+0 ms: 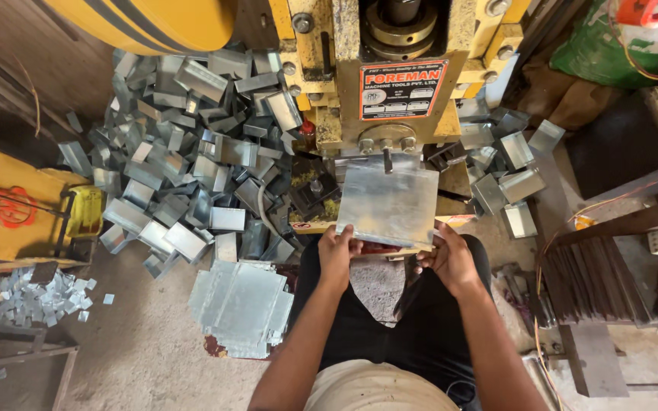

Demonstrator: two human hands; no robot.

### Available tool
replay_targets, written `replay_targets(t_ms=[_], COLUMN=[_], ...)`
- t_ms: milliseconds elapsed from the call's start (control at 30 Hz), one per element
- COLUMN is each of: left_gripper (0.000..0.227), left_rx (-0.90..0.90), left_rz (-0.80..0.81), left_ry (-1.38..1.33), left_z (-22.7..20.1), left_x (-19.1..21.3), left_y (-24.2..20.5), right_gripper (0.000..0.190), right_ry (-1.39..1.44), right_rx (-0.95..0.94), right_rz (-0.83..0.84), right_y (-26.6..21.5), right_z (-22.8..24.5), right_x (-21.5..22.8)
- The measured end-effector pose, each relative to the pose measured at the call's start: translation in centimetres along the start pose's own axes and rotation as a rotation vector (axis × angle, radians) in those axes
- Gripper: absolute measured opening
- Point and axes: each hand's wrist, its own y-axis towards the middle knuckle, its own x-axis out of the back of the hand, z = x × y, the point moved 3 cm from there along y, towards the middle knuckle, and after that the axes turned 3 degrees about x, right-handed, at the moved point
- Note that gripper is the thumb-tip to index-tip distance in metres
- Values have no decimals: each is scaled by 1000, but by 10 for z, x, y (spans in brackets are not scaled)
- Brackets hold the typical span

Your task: The person sits in front of a yellow industrial press machine and repeatedly places flat metal sheets into the die. They operate the machine to press the metal, then remove the processed pieces and place them into a pile on the floor.

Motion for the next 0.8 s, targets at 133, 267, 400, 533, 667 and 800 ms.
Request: replay_targets(t_ms=[133, 267, 400, 533, 667, 800], left_gripper=[20, 20, 23, 25, 23, 29], left_rx=[-85, -133, -107, -131, -52, -50], left_rz=[19, 143, 136, 191, 135, 157], left_ry=[104, 54, 4, -52, -95, -98], left_z=[-11, -17, -25, -25, -20, -18], left_x=[7, 14, 7, 2, 4, 7], left_y=[-31, -24, -11, -5, -3, 0], right_gripper=[53, 56, 60, 65, 68, 71], right_ry=[91, 124, 149, 118, 108, 99], right_rx=[39, 16, 32, 22, 4, 1], right_rz=[29, 13, 20, 3, -35, -46], right_y=[-3, 11, 24, 26, 24, 26], right_z=[-4, 9, 18, 20, 21, 21], right_x=[3, 7, 7, 11, 7, 6])
